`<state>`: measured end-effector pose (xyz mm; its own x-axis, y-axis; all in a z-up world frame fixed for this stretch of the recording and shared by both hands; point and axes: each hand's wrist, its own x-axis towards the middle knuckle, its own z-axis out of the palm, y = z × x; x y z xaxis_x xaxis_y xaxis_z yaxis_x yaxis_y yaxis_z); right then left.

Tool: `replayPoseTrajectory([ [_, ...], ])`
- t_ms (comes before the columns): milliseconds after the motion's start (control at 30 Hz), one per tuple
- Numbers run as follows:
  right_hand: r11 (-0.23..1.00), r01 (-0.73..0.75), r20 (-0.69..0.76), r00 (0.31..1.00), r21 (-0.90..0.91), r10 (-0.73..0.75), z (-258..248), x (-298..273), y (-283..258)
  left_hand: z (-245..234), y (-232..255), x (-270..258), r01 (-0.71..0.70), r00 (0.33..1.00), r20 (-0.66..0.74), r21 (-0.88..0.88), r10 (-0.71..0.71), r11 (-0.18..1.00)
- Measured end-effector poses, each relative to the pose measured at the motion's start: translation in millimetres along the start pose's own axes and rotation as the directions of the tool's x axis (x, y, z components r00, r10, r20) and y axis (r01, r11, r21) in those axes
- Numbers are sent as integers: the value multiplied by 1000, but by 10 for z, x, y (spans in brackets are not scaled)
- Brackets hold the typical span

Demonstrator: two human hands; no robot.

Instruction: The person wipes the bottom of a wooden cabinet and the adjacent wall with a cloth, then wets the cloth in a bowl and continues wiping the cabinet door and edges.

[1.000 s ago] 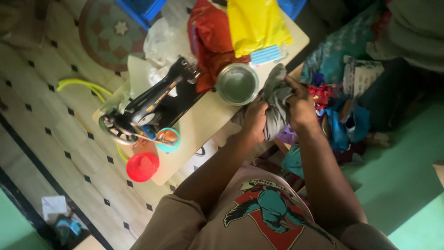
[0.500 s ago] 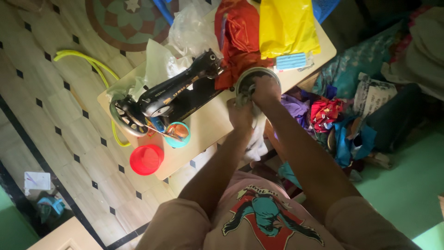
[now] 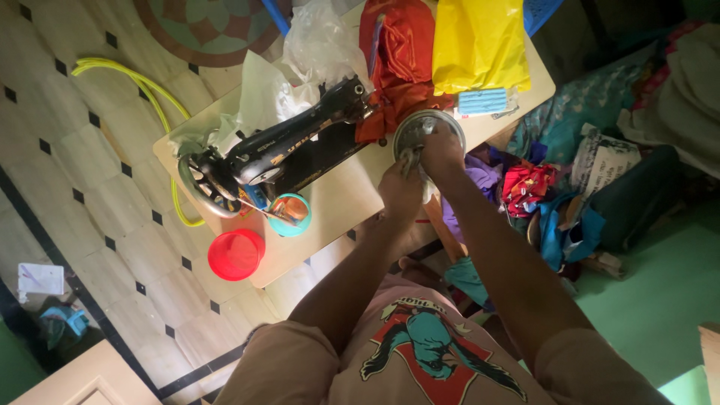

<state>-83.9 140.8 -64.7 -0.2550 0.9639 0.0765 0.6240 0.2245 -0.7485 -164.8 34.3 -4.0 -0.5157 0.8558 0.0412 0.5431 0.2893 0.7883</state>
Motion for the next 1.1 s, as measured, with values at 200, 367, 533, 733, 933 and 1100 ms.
replayPoseTrajectory([
  [200,983,-95,84,993,158,82,-193,-11,118,181,-11,97,14,987,159,72,-25,997],
  [367,812,-358,136,933,461,334,-587,-184,-30,222,-97,184,-7,991,131,107,-7,994],
  [533,946,33,-248,967,321,51,-319,-92,-41,188,-13,161,11,994,112,-19,-9,1000],
  [733,990,105,-112,987,-97,-116,77,153,222,123,154,150,81,988,130,45,-86,996],
  [933,982,-152,75,984,-108,161,259,341,137,154,5,156,60,993,91,96,-69,994],
  [1100,973,117,103,990,-201,-98,586,523,389,127,51,130,25,998,53,144,-33,989],
])
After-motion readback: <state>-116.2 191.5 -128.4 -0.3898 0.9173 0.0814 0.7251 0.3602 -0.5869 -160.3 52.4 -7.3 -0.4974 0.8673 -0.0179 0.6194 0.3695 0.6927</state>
